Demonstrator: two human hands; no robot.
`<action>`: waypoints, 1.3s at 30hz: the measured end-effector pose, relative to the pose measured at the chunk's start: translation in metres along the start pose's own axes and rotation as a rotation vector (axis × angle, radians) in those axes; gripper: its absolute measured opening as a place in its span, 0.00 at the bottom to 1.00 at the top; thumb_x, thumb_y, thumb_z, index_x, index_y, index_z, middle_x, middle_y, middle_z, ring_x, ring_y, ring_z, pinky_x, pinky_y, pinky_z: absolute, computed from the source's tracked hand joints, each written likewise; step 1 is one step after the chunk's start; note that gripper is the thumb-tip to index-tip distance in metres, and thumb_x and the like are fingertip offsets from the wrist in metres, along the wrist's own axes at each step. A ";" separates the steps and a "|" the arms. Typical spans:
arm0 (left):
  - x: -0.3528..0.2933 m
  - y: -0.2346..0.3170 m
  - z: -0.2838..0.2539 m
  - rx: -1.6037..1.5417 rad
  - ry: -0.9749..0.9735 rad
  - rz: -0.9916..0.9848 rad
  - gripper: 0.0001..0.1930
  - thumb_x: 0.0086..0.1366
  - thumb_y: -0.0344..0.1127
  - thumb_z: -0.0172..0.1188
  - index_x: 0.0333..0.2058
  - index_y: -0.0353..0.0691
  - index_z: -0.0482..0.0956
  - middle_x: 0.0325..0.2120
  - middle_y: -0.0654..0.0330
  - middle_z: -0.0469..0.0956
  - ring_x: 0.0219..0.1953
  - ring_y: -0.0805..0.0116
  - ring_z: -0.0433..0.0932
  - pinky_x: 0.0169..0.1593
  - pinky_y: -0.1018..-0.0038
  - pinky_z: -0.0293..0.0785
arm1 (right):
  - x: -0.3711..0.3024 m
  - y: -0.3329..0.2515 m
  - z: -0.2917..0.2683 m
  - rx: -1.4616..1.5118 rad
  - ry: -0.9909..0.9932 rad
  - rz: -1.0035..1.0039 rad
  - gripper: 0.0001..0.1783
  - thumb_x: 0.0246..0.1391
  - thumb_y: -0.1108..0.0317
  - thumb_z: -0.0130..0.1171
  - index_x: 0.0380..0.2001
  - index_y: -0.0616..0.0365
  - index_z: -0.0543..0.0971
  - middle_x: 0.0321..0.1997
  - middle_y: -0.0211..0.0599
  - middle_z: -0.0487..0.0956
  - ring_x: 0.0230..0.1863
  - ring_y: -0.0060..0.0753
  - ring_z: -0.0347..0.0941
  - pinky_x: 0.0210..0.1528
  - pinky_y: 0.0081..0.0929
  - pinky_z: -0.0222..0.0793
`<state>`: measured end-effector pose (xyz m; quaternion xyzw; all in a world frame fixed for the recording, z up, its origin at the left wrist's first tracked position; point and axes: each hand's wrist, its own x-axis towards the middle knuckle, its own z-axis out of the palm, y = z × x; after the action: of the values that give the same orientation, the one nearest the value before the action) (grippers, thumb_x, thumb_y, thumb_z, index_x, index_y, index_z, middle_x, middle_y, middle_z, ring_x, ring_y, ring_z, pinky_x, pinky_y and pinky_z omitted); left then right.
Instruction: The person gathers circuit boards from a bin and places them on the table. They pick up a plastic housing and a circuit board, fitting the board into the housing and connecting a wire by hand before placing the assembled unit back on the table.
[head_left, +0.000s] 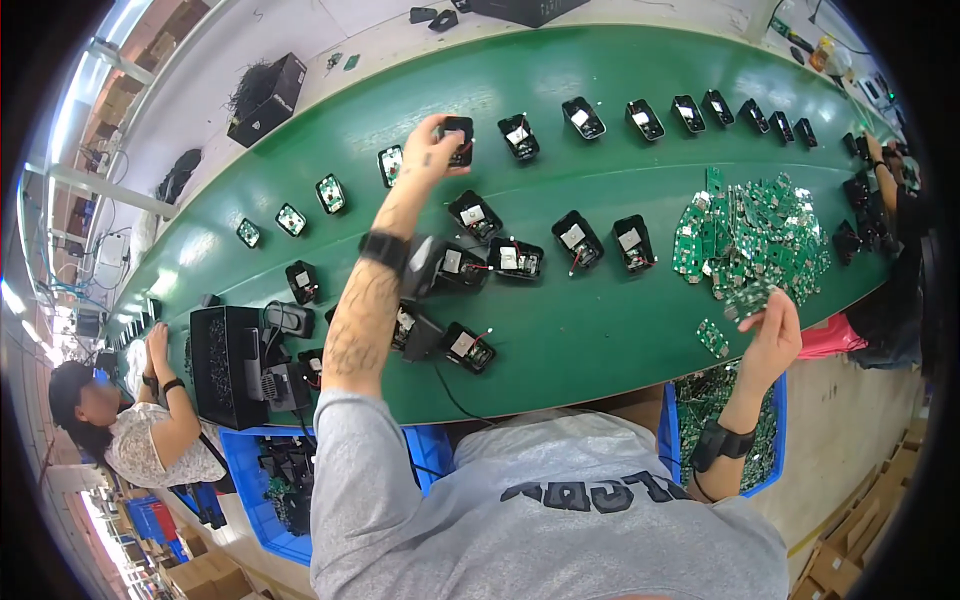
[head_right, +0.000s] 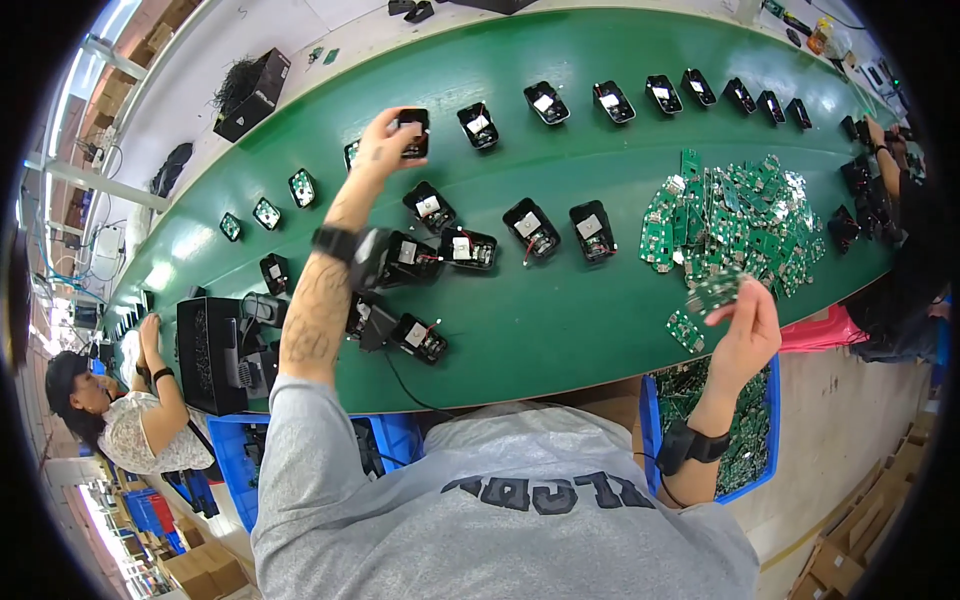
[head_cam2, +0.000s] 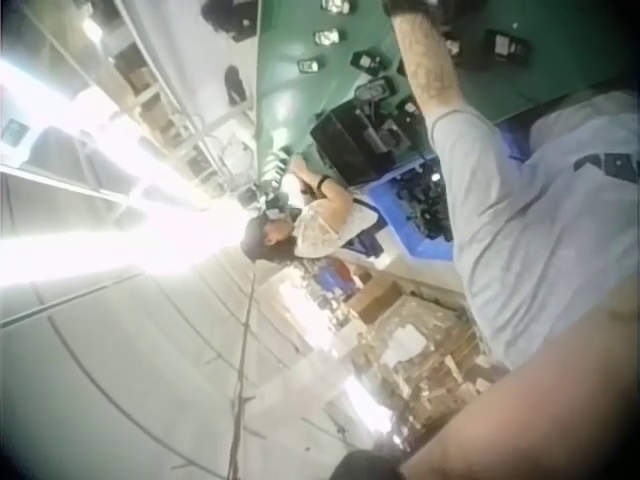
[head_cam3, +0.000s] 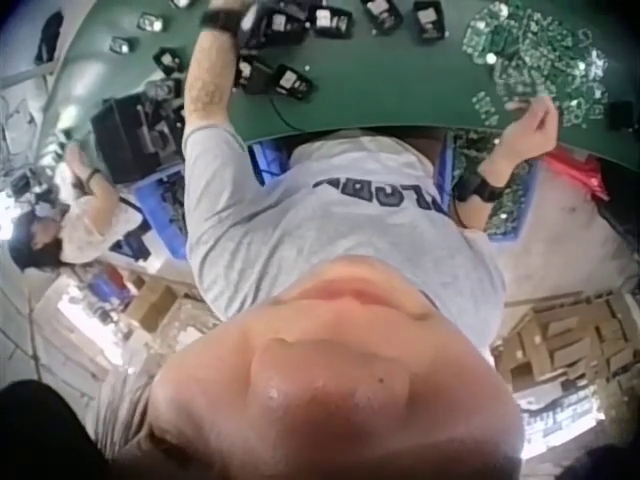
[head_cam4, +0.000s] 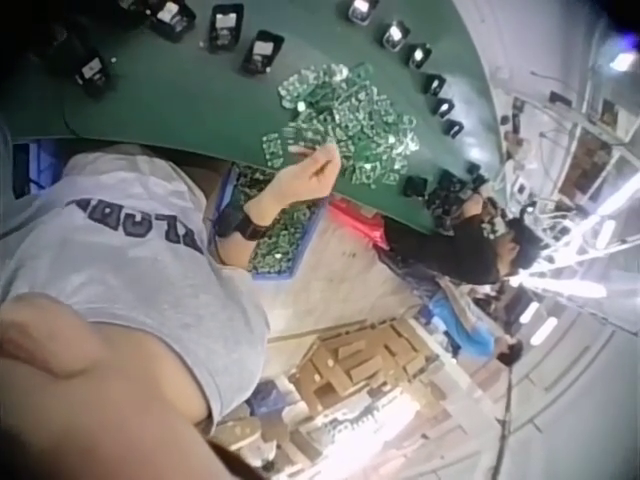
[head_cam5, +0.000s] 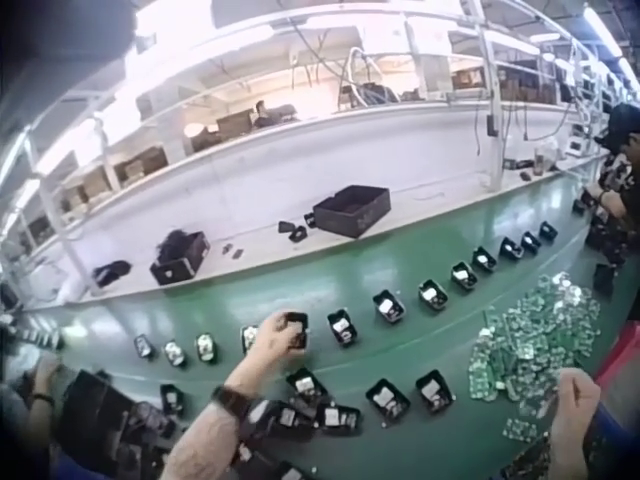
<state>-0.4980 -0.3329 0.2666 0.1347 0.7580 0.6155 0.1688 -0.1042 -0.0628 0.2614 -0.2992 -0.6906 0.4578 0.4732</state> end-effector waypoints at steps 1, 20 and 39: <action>-0.018 0.014 0.001 -0.197 -0.078 -0.030 0.20 0.64 0.31 0.55 0.54 0.38 0.65 0.40 0.54 0.75 0.41 0.60 0.80 0.37 0.67 0.84 | -0.001 -0.006 0.005 0.093 -0.117 0.089 0.13 0.64 0.68 0.50 0.42 0.68 0.77 0.29 0.33 0.78 0.20 0.17 0.68 0.23 0.14 0.62; -0.227 0.057 0.095 -0.718 -0.340 -0.215 0.25 0.67 0.28 0.48 0.63 0.45 0.59 0.45 0.59 0.73 0.46 0.70 0.76 0.44 0.67 0.82 | -0.031 -0.074 0.110 0.590 -0.824 0.397 0.09 0.56 0.74 0.58 0.39 0.68 0.80 0.32 0.37 0.80 0.23 0.19 0.73 0.19 0.13 0.68; -0.231 0.048 0.094 -0.557 -0.338 -0.157 0.27 0.67 0.25 0.42 0.65 0.42 0.56 0.48 0.55 0.73 0.45 0.66 0.78 0.42 0.66 0.83 | -0.037 -0.098 0.111 0.462 -0.820 0.293 0.08 0.55 0.79 0.58 0.38 0.67 0.81 0.29 0.36 0.79 0.19 0.19 0.73 0.18 0.14 0.66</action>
<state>-0.2492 -0.3349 0.3174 0.1246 0.5299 0.7533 0.3692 -0.1912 -0.1722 0.3225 -0.0758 -0.6512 0.7407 0.1469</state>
